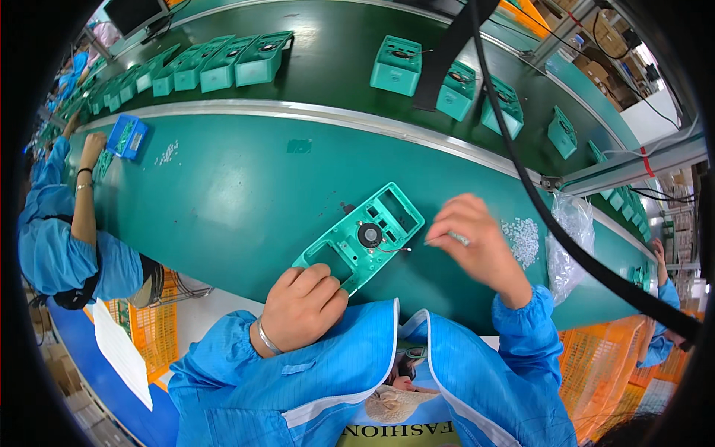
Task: The person assembles electronic components into green plastic meter housings by hand on a factory assembly line.
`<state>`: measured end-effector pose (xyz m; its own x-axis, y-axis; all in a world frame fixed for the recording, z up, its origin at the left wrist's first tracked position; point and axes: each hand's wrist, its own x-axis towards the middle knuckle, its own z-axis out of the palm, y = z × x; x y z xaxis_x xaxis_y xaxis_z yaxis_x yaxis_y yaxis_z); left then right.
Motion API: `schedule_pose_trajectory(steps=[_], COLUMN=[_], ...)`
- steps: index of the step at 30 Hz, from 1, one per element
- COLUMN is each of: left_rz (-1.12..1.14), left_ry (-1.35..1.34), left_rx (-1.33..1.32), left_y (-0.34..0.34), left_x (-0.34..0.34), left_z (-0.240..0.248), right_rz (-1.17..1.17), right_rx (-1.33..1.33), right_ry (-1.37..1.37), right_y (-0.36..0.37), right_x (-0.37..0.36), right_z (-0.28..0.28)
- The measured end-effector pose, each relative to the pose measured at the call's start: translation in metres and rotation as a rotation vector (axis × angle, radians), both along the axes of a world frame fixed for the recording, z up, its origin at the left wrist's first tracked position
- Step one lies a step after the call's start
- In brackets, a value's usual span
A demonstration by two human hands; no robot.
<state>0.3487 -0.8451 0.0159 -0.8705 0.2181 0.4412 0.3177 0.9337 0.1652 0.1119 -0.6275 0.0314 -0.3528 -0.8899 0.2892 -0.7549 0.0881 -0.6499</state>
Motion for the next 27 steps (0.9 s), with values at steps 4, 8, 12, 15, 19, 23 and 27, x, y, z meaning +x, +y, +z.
schedule_pose_trajectory(steps=[4, 8, 12, 15, 19, 23, 27], left_rz=[-0.020, -0.034, -0.031, -0.029, -0.026, -0.021, -0.009], left_ry=[-0.029, -0.018, 0.013, -0.004, -0.003, -0.009, -0.005], left_rx=[0.003, 0.002, 0.013, 0.020, 0.025, 0.034, 0.038], left_y=[-0.009, -0.011, -0.012, -0.012, -0.013, -0.013, -0.013], left_x=[0.002, 0.002, 0.001, 0.002, 0.002, 0.002, 0.003], left_z=[0.002, 0.000, -0.001, -0.001, -0.003, -0.003, -0.004], right_rz=[0.181, 0.324, 0.374, 0.381, 0.372, 0.376, 0.351], right_rx=[0.047, 0.137, 0.187, 0.203, 0.195, 0.158, 0.147], right_ry=[-0.034, -0.030, -0.032, -0.036, 0.028, 0.125, 0.188], right_y=[-0.041, -0.057, -0.061, -0.062, -0.062, -0.063, -0.064], right_x=[0.017, 0.016, 0.017, 0.017, 0.020, 0.024, 0.030], right_z=[-0.002, -0.007, -0.005, -0.004, 0.002, 0.005, 0.011])
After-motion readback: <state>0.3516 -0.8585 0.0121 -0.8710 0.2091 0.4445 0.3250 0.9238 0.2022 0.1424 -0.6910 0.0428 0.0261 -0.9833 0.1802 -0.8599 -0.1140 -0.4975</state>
